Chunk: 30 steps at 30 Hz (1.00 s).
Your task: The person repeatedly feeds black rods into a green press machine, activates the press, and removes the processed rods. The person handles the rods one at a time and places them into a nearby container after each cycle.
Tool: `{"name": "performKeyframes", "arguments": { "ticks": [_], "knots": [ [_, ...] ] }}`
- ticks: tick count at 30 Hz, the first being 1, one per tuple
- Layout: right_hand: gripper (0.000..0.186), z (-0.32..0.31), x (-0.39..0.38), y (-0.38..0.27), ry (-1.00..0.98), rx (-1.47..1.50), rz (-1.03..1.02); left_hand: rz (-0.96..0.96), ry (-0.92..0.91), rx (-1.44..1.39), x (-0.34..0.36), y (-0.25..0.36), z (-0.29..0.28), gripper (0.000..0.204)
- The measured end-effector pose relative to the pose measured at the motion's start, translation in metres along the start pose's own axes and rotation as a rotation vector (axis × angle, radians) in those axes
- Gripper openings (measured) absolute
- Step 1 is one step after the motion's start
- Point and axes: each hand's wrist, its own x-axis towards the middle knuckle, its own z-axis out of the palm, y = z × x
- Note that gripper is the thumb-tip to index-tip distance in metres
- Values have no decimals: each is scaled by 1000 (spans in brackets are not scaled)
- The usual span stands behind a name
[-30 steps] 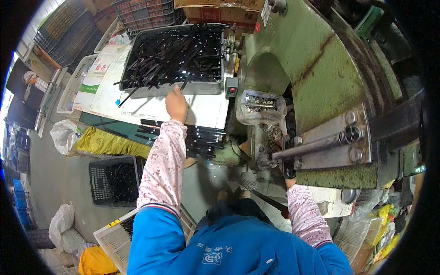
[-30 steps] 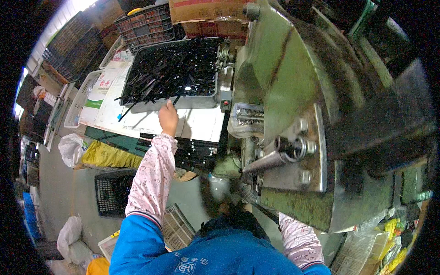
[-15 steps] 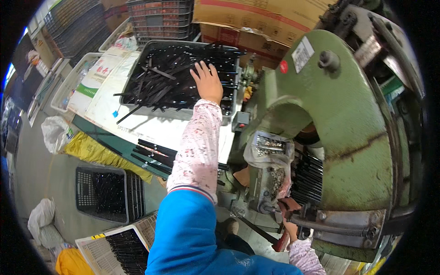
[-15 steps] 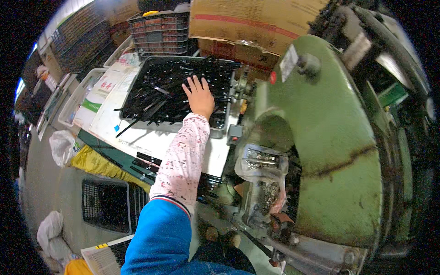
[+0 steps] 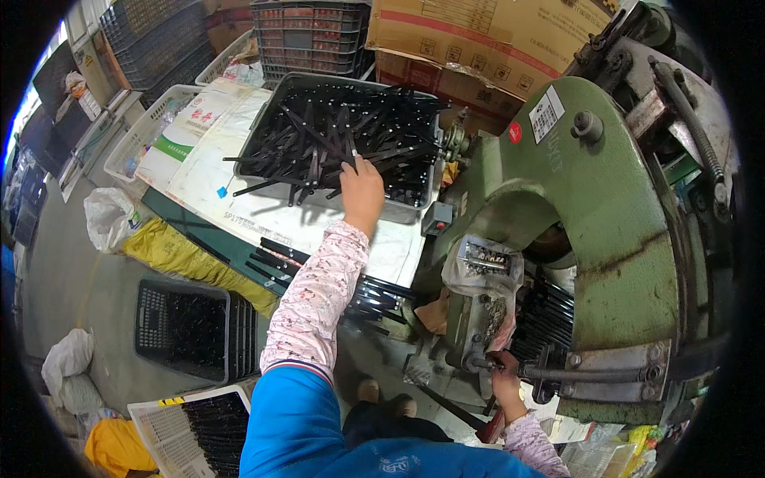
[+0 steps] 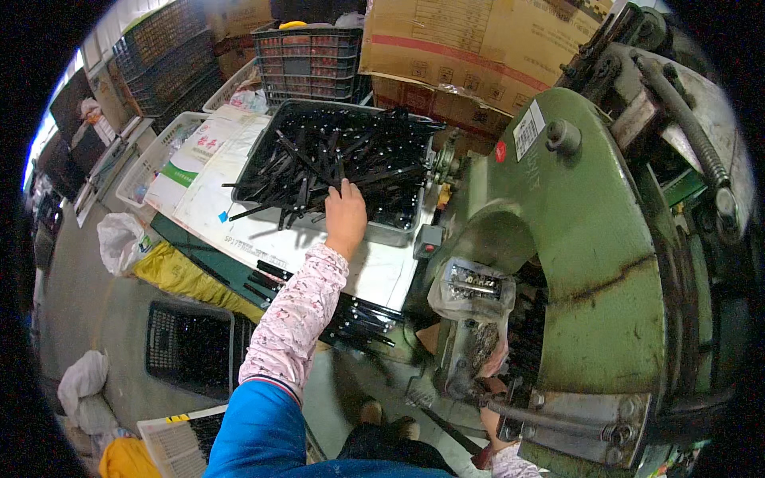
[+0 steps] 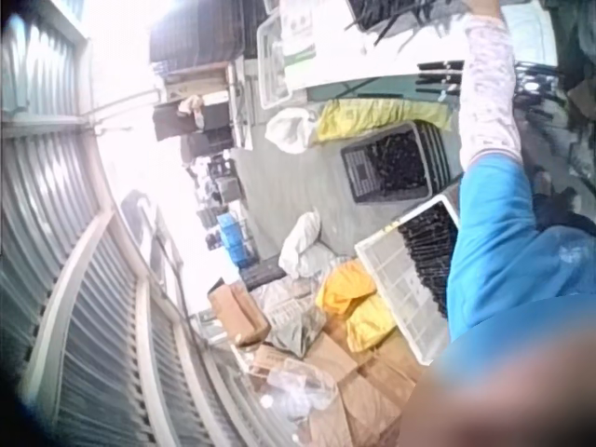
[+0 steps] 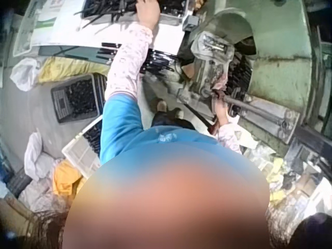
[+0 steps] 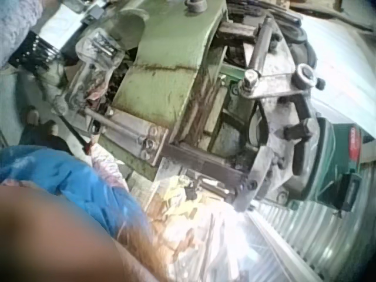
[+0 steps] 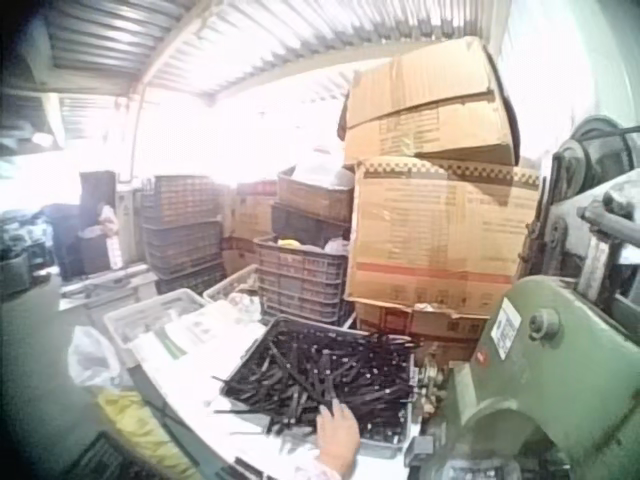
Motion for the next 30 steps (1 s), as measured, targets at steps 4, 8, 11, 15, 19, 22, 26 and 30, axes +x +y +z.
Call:
{"name": "performKeyframes", "arguments": {
  "ticks": [4,8,11,15,19,22,26,30],
  "knots": [
    [28,-7,11,-4,-96,94,113,101,-14,-116,-3,-11,-13,36],
    [22,-14,14,-12,-160,36,114,137,-91,-65,-4,-29,-38,34],
    [28,7,-15,41,-49,-288,-243,195,-33,65,-3,-30,-66,25],
    [37,-1,-15,23,-10,-296,-174,247,98,-75,-37,-31,-114,24],
    [18,-41,-7,-43,53,-102,-92,-17,-28,-685,-107,-27,-183,14],
    [15,-59,-5,-105,97,216,-335,-395,-385,-1466,-169,-15,-218,23],
    [21,-69,10,-171,116,338,-455,-628,-683,-1779,-241,3,-252,25],
    [20,-97,32,-218,115,335,-531,-516,-674,-1676,-281,5,-285,23]
  ]
}}
